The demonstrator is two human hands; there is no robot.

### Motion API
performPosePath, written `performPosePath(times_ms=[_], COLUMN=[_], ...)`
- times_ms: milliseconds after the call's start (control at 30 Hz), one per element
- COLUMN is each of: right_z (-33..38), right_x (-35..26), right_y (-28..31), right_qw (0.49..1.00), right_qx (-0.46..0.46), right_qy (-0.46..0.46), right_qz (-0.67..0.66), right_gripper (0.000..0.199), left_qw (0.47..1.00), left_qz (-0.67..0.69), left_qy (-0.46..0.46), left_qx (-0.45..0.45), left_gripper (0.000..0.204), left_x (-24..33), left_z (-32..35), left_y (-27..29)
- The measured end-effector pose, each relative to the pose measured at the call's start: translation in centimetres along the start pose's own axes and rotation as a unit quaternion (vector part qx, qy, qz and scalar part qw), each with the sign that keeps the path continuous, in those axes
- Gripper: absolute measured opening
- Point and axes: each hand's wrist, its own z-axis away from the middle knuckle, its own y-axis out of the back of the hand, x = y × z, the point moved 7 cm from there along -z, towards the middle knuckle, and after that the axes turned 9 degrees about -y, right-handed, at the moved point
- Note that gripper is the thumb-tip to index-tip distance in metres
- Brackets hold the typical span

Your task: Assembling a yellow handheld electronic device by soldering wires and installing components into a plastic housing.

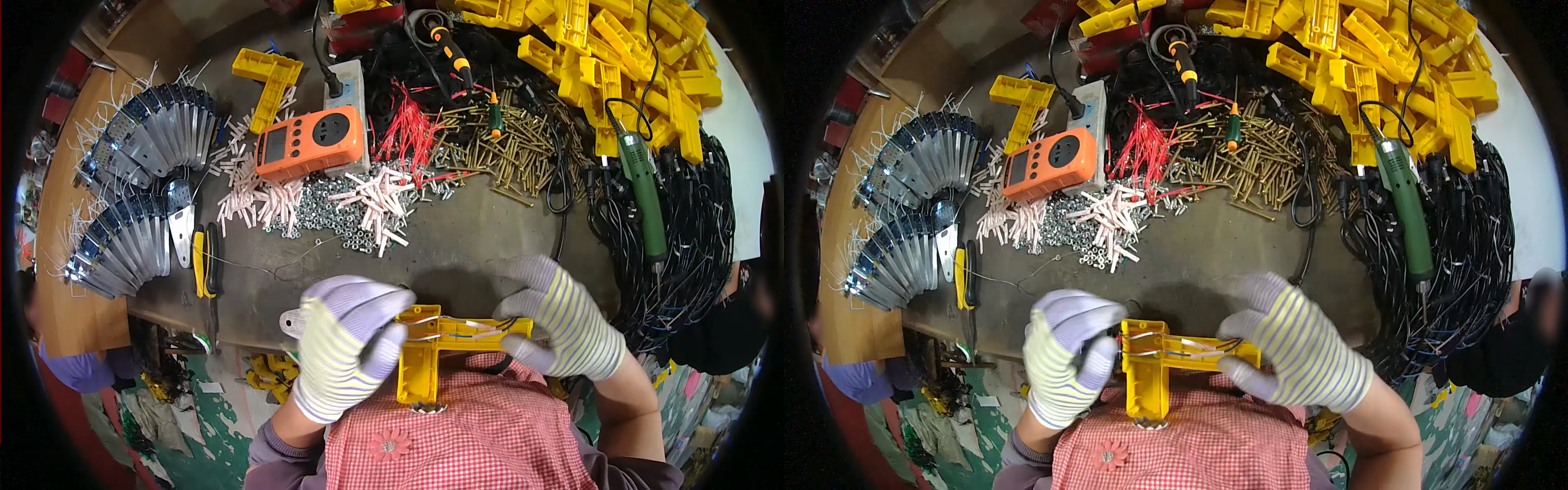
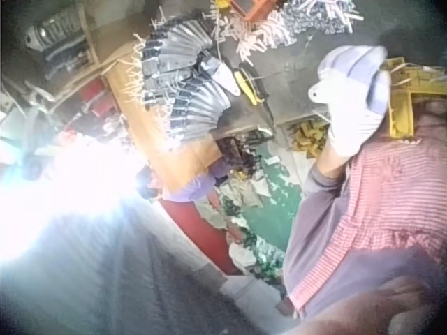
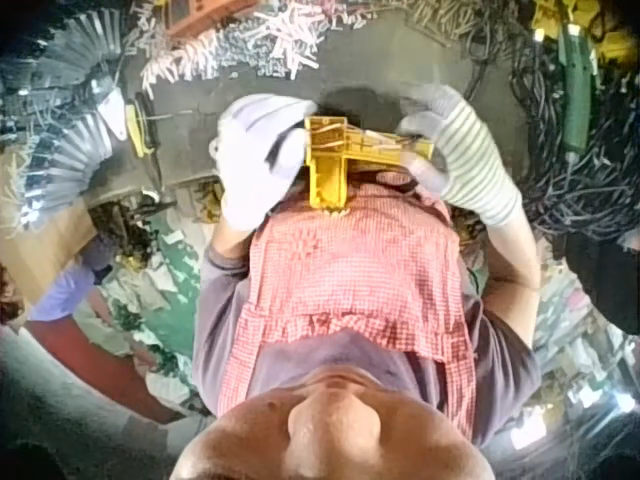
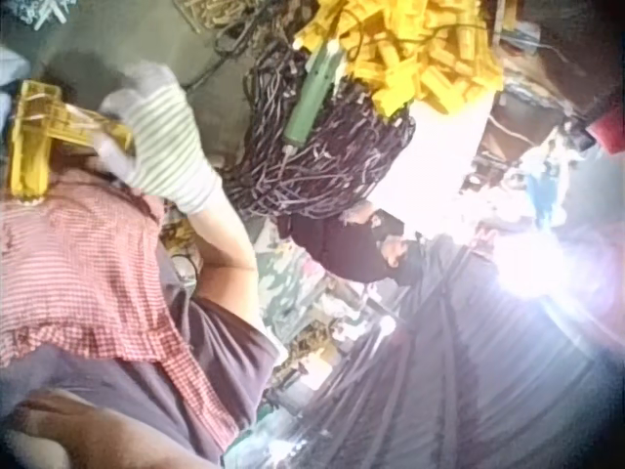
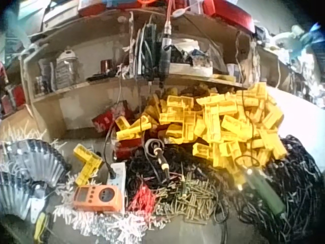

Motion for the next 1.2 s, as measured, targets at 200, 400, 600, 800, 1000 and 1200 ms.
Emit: performPosePath(times_ms=[200, 400, 600, 800, 1000, 1200], right_z=[-0.1, -2.5, -3.1, -2.3, -3.0, -2.4], right_x=[0.2, 0.0, -0.3, 0.2, 0.1, -0.8], right_y=[-1.3, -1.5, -2.8, -2.0, -3.2, -3.1], right_qw=[0.992, 0.968, 0.958, 0.981, 0.964, 0.969], right_qx=[-0.018, -0.091, -0.135, -0.125, -0.162, -0.198], right_qy=[-0.054, -0.166, -0.161, -0.119, -0.151, -0.080], right_qz=[-0.115, -0.164, -0.194, -0.084, -0.146, -0.124], right_gripper=[0.011, 0.010, 0.017, 0.021, 0.026, 0.032], left_qw=[0.990, 0.984, 0.987, 0.979, 0.961, 0.916], left_qz=[0.123, 0.137, 0.111, 0.118, 0.233, 0.268], left_qy=[0.004, -0.024, 0.020, 0.000, -0.018, -0.030], left_qx=[-0.069, -0.108, -0.119, -0.164, -0.148, -0.298], left_gripper=[0.024, 0.022, 0.024, 0.023, 0.016, 0.022], left_x=[-0.6, 0.1, -0.4, -0.3, -1.7, -2.3], left_z=[0.4, 0.7, 0.4, 0.5, 0.3, -1.4], left_y=[-2.6, -3.1, -3.2, -3.7, -3.0, -3.4])
